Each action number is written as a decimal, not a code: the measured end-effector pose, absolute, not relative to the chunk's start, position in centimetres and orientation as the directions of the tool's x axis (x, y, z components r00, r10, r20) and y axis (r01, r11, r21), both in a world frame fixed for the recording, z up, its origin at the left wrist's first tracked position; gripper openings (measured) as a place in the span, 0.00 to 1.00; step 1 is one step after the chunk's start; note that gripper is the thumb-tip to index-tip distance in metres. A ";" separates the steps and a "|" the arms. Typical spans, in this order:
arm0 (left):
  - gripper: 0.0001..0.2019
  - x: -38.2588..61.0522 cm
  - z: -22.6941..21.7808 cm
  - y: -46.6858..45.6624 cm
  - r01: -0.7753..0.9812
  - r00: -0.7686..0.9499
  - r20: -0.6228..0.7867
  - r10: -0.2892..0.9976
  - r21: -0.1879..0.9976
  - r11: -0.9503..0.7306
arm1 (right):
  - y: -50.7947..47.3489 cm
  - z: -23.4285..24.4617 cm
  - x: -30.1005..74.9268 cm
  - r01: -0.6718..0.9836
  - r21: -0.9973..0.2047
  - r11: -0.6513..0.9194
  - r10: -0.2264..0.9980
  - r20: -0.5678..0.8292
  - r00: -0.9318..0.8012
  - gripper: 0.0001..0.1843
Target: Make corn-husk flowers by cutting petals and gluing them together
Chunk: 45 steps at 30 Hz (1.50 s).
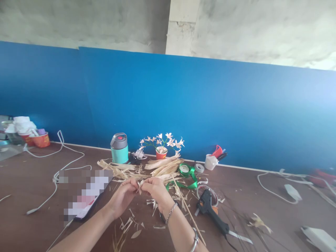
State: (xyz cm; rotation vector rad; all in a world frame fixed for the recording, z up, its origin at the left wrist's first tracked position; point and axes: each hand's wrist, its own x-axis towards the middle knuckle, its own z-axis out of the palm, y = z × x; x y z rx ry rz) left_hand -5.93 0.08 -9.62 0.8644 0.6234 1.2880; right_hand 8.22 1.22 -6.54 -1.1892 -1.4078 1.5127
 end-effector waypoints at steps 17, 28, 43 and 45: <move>0.09 -6.2 -9.3 0.1 -0.077 -0.037 0.171 0.984 0.982 -0.174 | 1.8 -7.2 8.9 -0.016 -0.991 -0.135 0.976 -0.131 -0.177 0.10; 0.05 -6.1 -10.1 0.4 0.233 -0.041 0.351 0.935 0.914 -0.333 | 1.3 -6.3 8.6 0.015 -0.990 -0.141 0.971 -0.142 -0.192 0.08; 0.11 -6.0 -8.9 -0.1 -0.130 -0.063 0.011 0.998 0.991 -0.019 | 0.6 -5.2 13.5 0.851 -0.523 0.055 0.997 0.072 -0.021 0.06; 0.11 -6.0 -8.8 -0.1 -0.173 -0.013 0.017 1.000 0.985 -0.019 | 0.5 -5.6 12.7 0.772 -0.627 0.104 0.992 0.121 -0.036 0.05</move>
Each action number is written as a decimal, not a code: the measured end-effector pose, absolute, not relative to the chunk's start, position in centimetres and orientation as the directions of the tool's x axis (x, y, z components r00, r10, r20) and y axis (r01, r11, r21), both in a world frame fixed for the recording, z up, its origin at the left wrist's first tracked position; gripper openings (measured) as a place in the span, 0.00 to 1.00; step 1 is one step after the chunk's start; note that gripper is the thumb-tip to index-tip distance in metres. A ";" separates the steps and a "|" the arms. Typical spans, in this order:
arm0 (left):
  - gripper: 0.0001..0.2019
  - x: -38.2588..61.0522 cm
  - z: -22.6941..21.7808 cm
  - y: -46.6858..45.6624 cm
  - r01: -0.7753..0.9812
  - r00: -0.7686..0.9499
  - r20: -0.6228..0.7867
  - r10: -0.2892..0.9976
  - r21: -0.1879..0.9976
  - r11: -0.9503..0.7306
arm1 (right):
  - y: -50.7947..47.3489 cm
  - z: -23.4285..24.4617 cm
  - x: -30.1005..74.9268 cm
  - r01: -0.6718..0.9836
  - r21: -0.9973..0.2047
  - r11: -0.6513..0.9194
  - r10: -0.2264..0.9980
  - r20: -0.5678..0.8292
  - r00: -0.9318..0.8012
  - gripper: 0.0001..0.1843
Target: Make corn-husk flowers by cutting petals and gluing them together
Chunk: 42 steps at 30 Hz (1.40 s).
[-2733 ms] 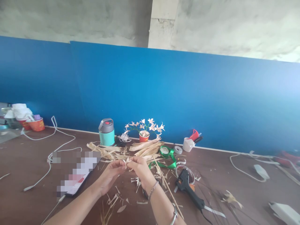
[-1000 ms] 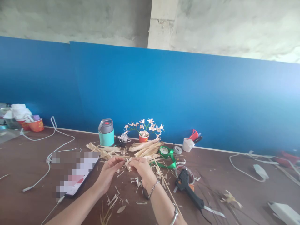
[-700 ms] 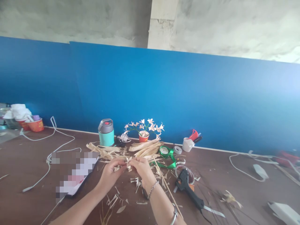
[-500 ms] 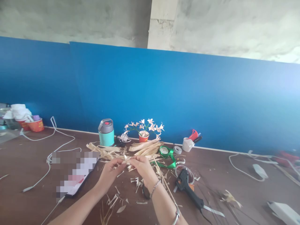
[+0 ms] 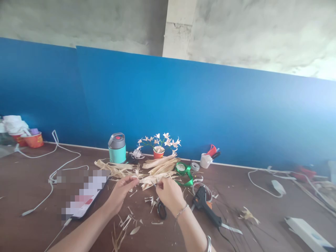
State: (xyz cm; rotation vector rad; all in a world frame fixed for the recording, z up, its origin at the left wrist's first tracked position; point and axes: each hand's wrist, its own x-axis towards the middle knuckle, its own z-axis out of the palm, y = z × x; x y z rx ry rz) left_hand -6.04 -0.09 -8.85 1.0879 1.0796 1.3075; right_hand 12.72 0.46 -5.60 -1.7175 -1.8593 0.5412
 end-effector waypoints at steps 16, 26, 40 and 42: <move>0.11 -5.8 -8.5 -0.4 -0.282 0.223 -0.004 0.975 0.957 0.069 | 0.6 -6.6 8.9 -0.120 -0.987 -0.107 0.993 -0.100 -0.069 0.07; 0.10 -5.6 -8.3 -0.5 -0.212 0.178 0.004 0.984 0.977 0.034 | 0.7 -6.6 8.6 -0.108 -0.990 -0.092 0.995 -0.087 -0.051 0.07; 0.11 -5.2 -9.5 -0.1 -0.218 0.176 0.014 0.984 0.976 0.025 | 0.5 -7.2 8.3 -0.218 -0.970 -0.110 0.993 -0.100 -0.054 0.10; 0.11 -5.2 -9.4 -0.1 -0.210 0.176 -0.001 0.984 0.977 0.038 | 0.5 -7.0 8.5 -0.205 -0.973 -0.109 0.994 -0.100 -0.052 0.10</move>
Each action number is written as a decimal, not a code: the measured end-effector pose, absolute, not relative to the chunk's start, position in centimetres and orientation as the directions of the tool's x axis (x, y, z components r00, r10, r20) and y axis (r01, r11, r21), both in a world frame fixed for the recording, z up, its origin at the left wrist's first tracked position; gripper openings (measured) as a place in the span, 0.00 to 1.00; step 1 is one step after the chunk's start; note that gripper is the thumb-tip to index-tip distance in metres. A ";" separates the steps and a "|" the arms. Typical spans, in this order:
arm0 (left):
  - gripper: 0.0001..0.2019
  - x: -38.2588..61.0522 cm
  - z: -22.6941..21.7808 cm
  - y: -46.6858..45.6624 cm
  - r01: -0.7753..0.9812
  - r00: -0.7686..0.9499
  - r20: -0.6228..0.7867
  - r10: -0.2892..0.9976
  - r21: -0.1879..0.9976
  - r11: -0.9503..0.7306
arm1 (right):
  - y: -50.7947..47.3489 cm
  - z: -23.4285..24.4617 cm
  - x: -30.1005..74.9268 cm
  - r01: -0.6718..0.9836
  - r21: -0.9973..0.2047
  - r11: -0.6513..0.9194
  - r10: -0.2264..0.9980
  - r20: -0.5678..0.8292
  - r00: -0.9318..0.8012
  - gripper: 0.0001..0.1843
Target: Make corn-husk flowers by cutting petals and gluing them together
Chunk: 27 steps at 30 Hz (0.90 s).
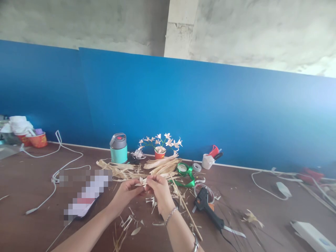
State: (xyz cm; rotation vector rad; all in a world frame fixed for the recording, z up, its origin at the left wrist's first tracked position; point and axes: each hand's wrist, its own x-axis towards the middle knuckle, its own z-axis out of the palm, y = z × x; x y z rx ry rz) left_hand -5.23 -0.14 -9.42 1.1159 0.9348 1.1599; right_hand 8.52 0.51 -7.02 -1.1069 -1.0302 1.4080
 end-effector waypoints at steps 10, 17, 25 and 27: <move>0.10 -5.8 -9.1 0.0 -0.197 0.111 -0.031 0.993 0.979 0.053 | 1.7 -8.6 10.6 0.282 -0.956 -0.079 0.993 -0.099 -0.058 0.05; 0.10 -5.9 -9.3 0.2 -0.209 0.115 -0.087 0.990 0.972 0.110 | 2.0 -9.7 11.1 0.539 -0.842 -0.009 0.997 -0.051 -0.063 0.09; 0.13 -5.9 -9.3 0.2 -0.112 0.126 -0.071 0.990 0.990 0.086 | 1.5 -6.8 15.1 0.903 -0.415 0.110 0.994 0.052 -0.097 0.12; 0.12 -5.8 -9.4 0.2 -0.135 0.115 -0.079 0.990 0.986 0.094 | 1.4 -6.5 16.4 0.930 -0.360 0.077 0.996 0.065 -0.058 0.12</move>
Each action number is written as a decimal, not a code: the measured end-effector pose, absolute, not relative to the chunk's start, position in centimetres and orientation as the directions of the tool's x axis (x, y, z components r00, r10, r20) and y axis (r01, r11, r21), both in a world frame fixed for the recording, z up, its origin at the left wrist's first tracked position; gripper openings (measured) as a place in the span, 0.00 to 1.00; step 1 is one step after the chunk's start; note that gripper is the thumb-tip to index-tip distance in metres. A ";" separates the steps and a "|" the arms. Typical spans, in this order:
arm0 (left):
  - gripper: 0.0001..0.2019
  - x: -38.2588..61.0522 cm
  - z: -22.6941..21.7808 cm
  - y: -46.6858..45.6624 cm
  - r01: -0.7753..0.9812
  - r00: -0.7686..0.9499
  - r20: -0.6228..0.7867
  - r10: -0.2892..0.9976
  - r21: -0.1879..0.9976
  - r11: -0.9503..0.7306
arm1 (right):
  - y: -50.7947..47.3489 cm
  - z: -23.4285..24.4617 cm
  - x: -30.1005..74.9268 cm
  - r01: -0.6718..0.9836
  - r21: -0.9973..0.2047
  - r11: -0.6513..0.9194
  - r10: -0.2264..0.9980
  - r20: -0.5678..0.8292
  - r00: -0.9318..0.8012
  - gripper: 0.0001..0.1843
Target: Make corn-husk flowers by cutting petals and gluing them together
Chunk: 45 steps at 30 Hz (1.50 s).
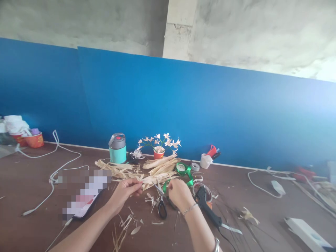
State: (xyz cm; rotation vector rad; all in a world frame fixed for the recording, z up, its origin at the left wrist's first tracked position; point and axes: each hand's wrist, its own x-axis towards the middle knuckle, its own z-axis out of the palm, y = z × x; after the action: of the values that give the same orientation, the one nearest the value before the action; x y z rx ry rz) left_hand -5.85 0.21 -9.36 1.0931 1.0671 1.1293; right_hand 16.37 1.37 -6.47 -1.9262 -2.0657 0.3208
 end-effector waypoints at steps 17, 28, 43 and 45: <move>0.10 -5.5 -9.4 -0.2 -0.156 0.094 -0.089 0.992 0.982 0.103 | -1.6 -4.9 24.9 0.963 -0.191 -0.188 0.965 0.148 0.217 0.16; 0.10 -5.1 -9.1 -0.5 -0.168 0.126 -0.074 0.989 0.981 0.095 | -3.4 -8.2 24.3 0.915 0.041 -0.401 0.915 -0.032 0.402 0.22; 0.14 -5.1 -9.2 -0.5 -0.212 0.180 -0.080 0.980 0.970 0.118 | -3.5 -4.8 19.9 0.886 -0.391 0.250 0.842 0.540 0.001 0.12; 0.14 -5.1 -9.1 -0.5 -0.215 0.181 -0.076 0.981 0.970 0.114 | -3.7 -4.4 18.0 0.823 -0.372 0.429 0.849 0.476 -0.227 0.09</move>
State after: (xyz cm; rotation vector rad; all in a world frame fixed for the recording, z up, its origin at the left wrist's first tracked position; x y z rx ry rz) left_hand -5.14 -0.53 -9.09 1.0515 0.9642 1.1136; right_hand 17.98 -3.69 -4.45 -1.4043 -2.0601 0.0542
